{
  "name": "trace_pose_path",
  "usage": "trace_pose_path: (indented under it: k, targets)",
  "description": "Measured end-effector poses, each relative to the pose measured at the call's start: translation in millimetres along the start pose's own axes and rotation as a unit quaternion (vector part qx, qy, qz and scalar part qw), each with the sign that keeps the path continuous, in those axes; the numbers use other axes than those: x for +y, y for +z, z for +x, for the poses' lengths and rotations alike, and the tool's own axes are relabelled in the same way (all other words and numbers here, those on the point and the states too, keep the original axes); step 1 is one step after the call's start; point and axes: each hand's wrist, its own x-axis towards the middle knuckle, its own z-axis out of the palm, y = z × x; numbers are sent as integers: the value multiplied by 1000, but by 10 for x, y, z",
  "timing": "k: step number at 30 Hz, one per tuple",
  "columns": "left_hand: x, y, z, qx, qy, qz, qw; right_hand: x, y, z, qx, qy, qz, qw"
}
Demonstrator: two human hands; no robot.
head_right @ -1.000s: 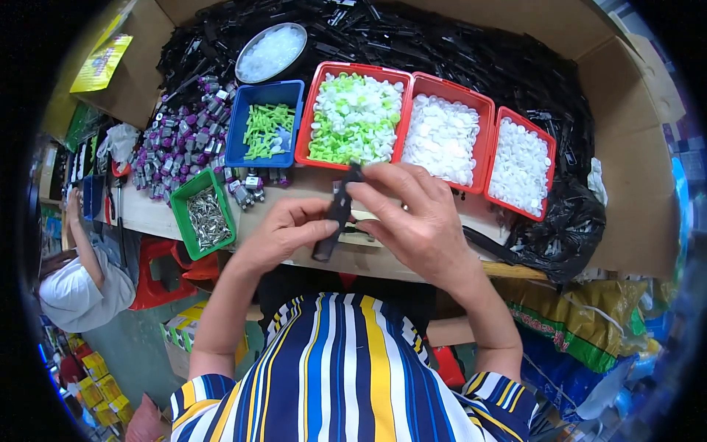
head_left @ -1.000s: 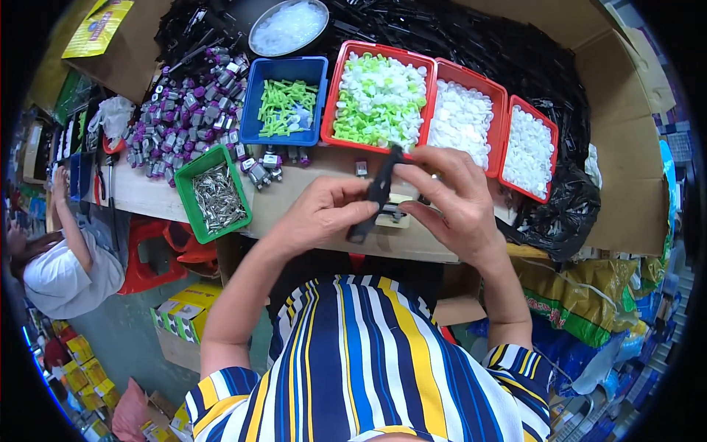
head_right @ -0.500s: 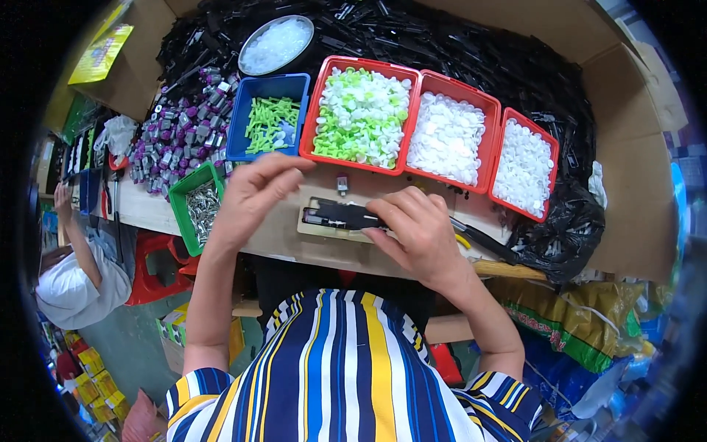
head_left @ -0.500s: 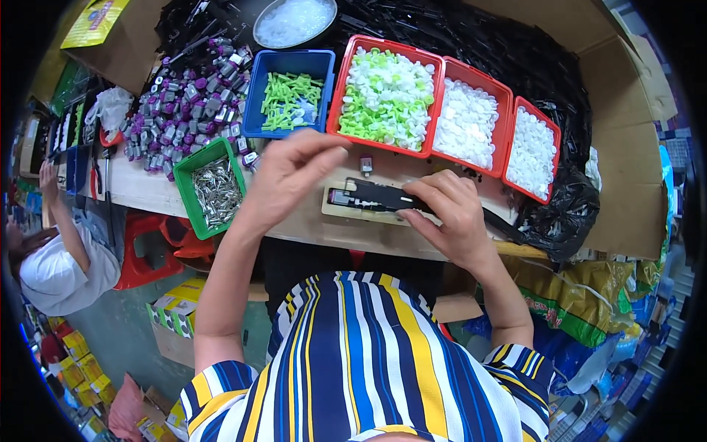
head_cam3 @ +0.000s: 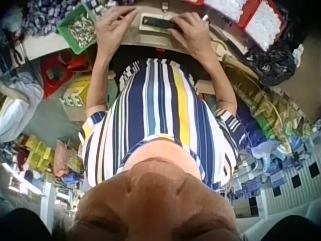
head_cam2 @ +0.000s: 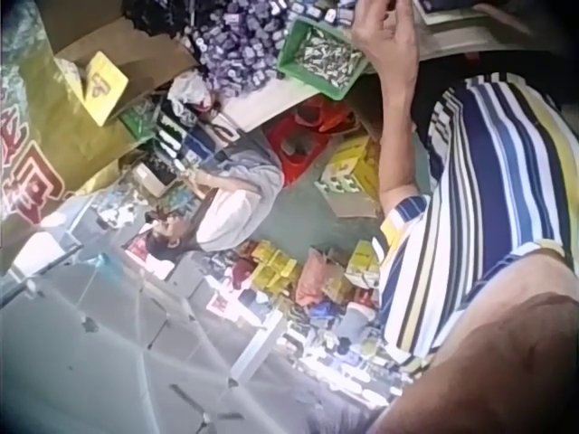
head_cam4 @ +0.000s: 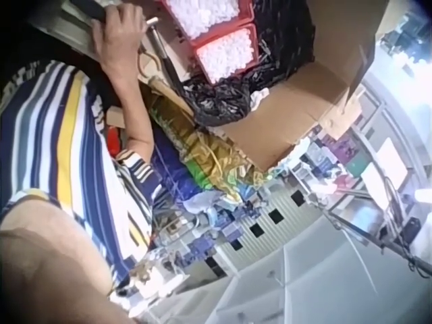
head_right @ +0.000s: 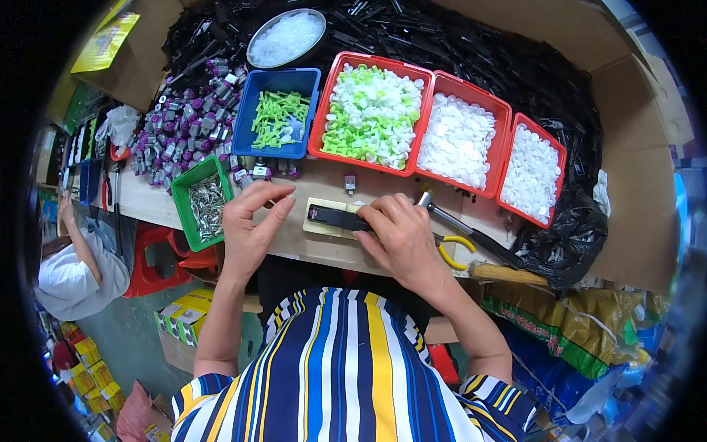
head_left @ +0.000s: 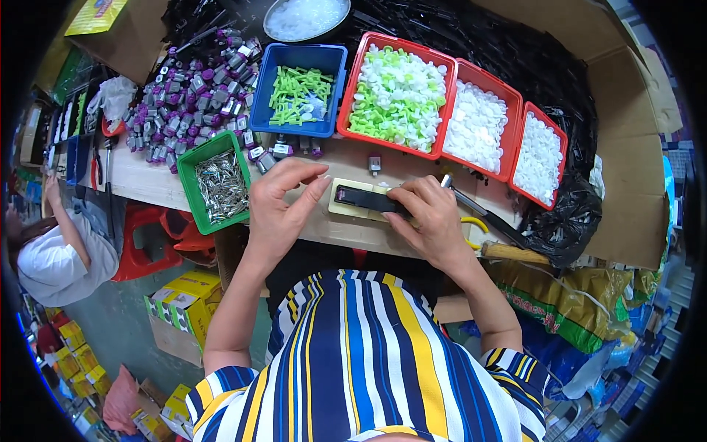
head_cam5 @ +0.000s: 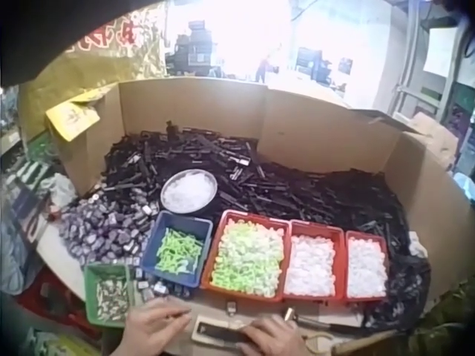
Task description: Assembling small plastic components for toy parts at a factory workbench using pliers.
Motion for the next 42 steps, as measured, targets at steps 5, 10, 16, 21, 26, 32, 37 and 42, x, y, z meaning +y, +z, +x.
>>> trace_pose_path:
  k: [5, 10, 16, 21, 26, 32, 37, 42]
  targets:
    - [6, 73, -44, -2, 22, 21, 1000, 28, 6, -2, -9, 2, -10, 1000]
    - [44, 180, -84, -19, 75, 103, 992, 15, -18, 36, -31, 4, -22, 999]
    - [-101, 460, -198, -58, 269, 206, 939, 40, 15, 8, -19, 3, -10, 1000]
    - [-230, 596, -257, -73, 355, 240, 901, 178, -83, -79, 8, 21, 3, 1000]
    - [-304, 614, -217, -49, 388, 244, 887, 453, -486, -421, -10, 129, -203, 971]
    - [-314, 610, -183, -60, 404, 245, 879, 577, -493, -587, -49, 132, -169, 975]
    - [-308, 611, -169, -57, 414, 257, 871, 199, -636, -526, -10, 115, -88, 989]
    - [-316, 619, -162, -51, 415, 258, 871, -87, -592, -484, -7, 59, 31, 998]
